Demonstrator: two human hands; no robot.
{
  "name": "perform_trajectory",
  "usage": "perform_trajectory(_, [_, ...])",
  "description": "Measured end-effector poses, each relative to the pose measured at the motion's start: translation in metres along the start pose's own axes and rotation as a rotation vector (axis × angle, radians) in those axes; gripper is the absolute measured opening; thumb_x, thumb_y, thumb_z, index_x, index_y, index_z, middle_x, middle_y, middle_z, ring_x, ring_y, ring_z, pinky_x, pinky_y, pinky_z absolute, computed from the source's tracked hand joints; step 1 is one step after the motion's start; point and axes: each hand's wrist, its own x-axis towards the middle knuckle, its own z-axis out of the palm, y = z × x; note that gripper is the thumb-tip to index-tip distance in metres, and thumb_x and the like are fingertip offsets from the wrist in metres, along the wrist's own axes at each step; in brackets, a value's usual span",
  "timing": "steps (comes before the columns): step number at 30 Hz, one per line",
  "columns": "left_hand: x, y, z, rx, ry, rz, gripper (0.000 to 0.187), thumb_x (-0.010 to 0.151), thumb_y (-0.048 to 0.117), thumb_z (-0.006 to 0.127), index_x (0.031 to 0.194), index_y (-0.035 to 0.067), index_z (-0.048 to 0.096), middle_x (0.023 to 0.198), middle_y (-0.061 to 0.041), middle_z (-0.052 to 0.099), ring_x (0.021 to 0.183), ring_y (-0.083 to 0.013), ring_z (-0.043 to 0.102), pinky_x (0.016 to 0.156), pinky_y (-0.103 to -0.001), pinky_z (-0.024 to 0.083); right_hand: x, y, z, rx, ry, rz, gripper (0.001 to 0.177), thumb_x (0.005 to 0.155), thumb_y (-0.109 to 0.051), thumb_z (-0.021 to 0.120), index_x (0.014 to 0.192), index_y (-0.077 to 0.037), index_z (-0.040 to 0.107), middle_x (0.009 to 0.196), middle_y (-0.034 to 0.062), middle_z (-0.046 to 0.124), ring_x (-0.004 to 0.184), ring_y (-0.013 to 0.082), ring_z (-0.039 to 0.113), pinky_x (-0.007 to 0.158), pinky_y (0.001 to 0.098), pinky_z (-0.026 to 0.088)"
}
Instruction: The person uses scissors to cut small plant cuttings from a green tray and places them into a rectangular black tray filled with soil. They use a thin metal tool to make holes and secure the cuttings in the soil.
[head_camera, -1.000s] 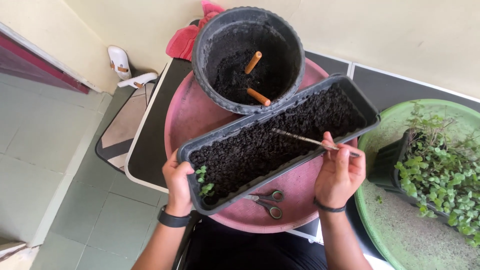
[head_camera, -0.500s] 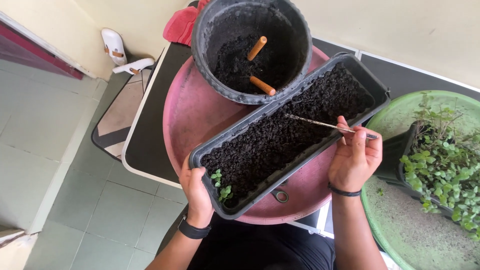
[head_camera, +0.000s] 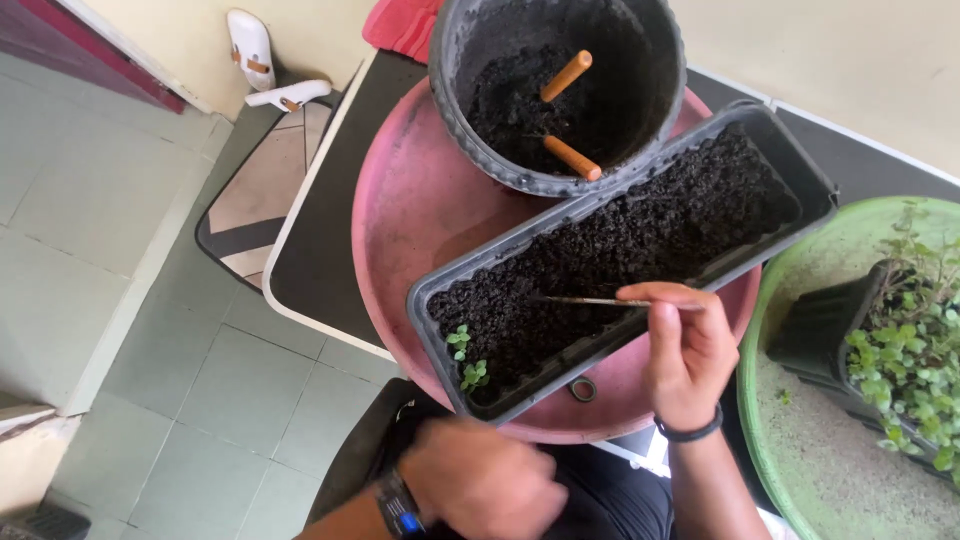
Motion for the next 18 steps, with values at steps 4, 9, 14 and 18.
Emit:
perform_trajectory(4, [-0.008, 0.048, 0.042, -0.215, -0.605, 0.163, 0.01, 0.105, 0.001, 0.057, 0.102, -0.005, 0.064, 0.111, -0.028, 0.063, 0.081, -0.0324, 0.062, 0.064, -0.039, 0.052, 0.001, 0.009, -0.003, 0.022, -0.039, 0.077, 0.013, 0.111, -0.011, 0.049, 0.106, -0.001, 0.055, 0.101, 0.0196, 0.072, 0.096, 0.0265, 0.074, 0.087, 0.0306, 0.056])
perform_trajectory(9, [-0.055, 0.052, 0.1, 0.396, -0.835, 0.047, 0.031, 0.092, 0.013, 0.051, 0.119, 0.009, 0.067, 0.13, -0.022, 0.065, 0.115, -0.0329, 0.061, 0.074, -0.036, 0.055, 0.012, 0.016, -0.014, 0.049, -0.082, 0.145, 0.013, 0.11, -0.014, 0.052, 0.107, -0.004, 0.06, 0.1, 0.0128, 0.075, 0.096, 0.0183, 0.071, 0.089, 0.028, 0.053])
perform_trajectory(14, [-0.063, 0.038, 0.113, 0.318, -0.938, 0.023, 0.036, 0.092, 0.019, 0.05, 0.125, 0.017, 0.064, 0.13, -0.025, 0.064, 0.116, -0.0367, 0.061, 0.083, -0.041, 0.055, 0.025, 0.018, -0.025, 0.095, -0.138, 0.172, 0.021, 0.108, -0.02, 0.052, 0.102, -0.005, 0.066, 0.1, 0.009, 0.075, 0.097, 0.0169, 0.07, 0.093, 0.0287, 0.052])
perform_trajectory(18, [-0.053, 0.033, 0.127, 0.374, -0.915, 0.093, 0.034, 0.088, 0.015, 0.055, 0.121, 0.017, 0.064, 0.124, -0.015, 0.064, 0.103, -0.0335, 0.061, 0.074, -0.04, 0.055, 0.024, 0.03, -0.026, 0.301, -0.183, 0.238, 0.015, 0.107, -0.02, 0.054, 0.105, -0.007, 0.063, 0.102, 0.0089, 0.076, 0.098, 0.0146, 0.072, 0.092, 0.0275, 0.056])
